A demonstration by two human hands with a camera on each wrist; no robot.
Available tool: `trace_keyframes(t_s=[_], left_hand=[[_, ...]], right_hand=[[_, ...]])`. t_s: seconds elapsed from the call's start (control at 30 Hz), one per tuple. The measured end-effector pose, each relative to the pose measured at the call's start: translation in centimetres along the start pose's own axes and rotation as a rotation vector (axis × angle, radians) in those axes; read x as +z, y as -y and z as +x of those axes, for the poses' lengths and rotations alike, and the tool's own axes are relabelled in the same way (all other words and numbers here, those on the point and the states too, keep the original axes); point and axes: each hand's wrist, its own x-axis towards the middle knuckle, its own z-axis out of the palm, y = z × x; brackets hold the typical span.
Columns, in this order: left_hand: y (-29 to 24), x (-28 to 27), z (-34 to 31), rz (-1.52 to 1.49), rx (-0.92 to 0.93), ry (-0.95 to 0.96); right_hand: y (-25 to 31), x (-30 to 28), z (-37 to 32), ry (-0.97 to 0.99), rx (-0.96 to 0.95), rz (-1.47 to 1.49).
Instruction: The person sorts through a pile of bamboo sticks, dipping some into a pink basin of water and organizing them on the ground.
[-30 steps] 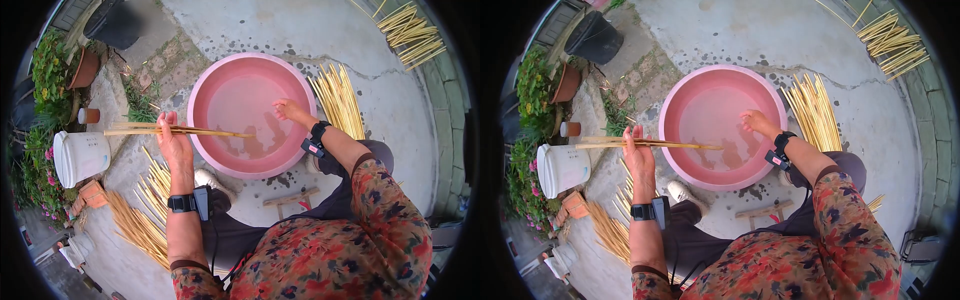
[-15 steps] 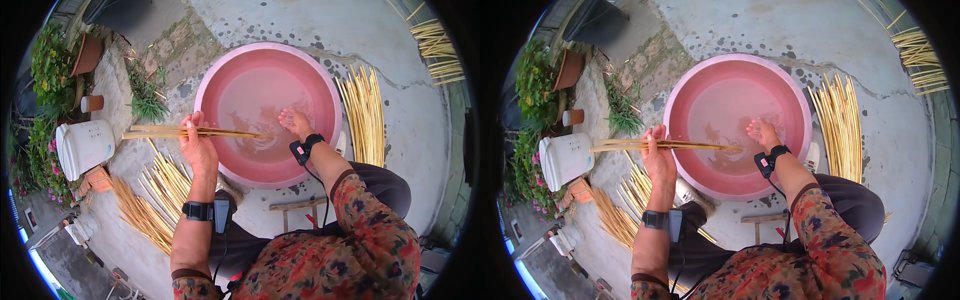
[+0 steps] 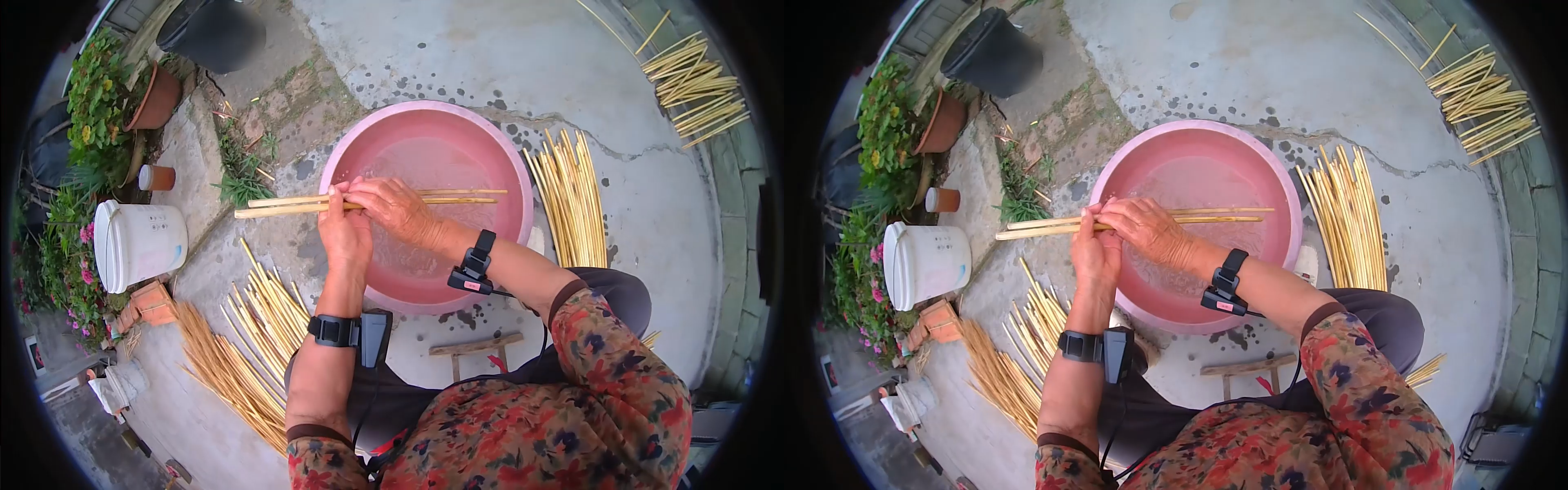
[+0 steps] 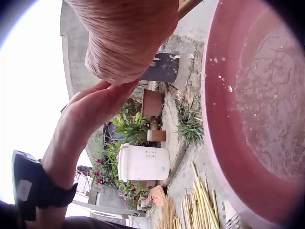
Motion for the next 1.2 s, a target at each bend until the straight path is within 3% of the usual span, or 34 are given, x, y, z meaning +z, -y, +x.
trace_keyframes(t_s=[0.07, 0.13, 0.27, 0.33, 0.37, 0.43, 0.53, 0.63, 0.73, 0.97, 1.17, 1.2], left_hand=[[0.0, 0.1, -0.5, 0.049, 0.009, -0.04], [-0.4, 0.2, -1.0, 0.084, -0.015, -0.097], [-1.7, 0.0, -1.6, 0.134, -0.059, -0.11], [-3.0, 0.3, -2.0, 0.247, 0.051, -0.14], [-4.0, 0.0, -1.9, 0.249, 0.048, -0.143], [-6.0, -1.0, -1.3, 0.22, 0.055, -0.166], [-5.7, -0.8, -1.9, 0.197, 0.045, -0.159], [-6.9, -1.1, -1.5, 0.138, 0.112, -0.144], [-7.0, -0.9, -1.6, 0.05, 0.161, -0.064], [-6.6, -0.5, -2.6, 0.097, -0.039, 0.109], [-7.4, -1.5, -2.2, 0.176, 0.009, -0.086], [-7.5, -1.5, -2.2, 0.143, 0.049, -0.098]], right_hand=[[-0.7, 0.0, -0.7, 0.014, -0.057, -0.099], [-0.8, 0.5, -1.0, 0.02, 0.049, 0.009], [-1.2, 0.4, -1.7, 0.111, 0.021, 0.004], [-1.1, -0.2, -2.6, 0.352, 0.236, -0.143], [-2.2, -0.2, -4.1, 0.353, 0.239, -0.139], [-5.6, 0.0, -7.6, 0.483, 0.437, -0.152], [-5.7, -1.6, -8.6, 0.425, 0.303, -0.078], [-5.2, -2.9, -8.7, 0.459, 0.393, -0.139], [-4.2, -3.4, -7.8, 0.416, 0.34, -0.151], [-1.6, -3.8, -3.7, 0.483, 0.322, -0.104], [1.4, -3.4, -2.2, 0.459, 0.25, -0.114], [1.6, -3.3, -1.9, 0.467, 0.292, -0.008]])
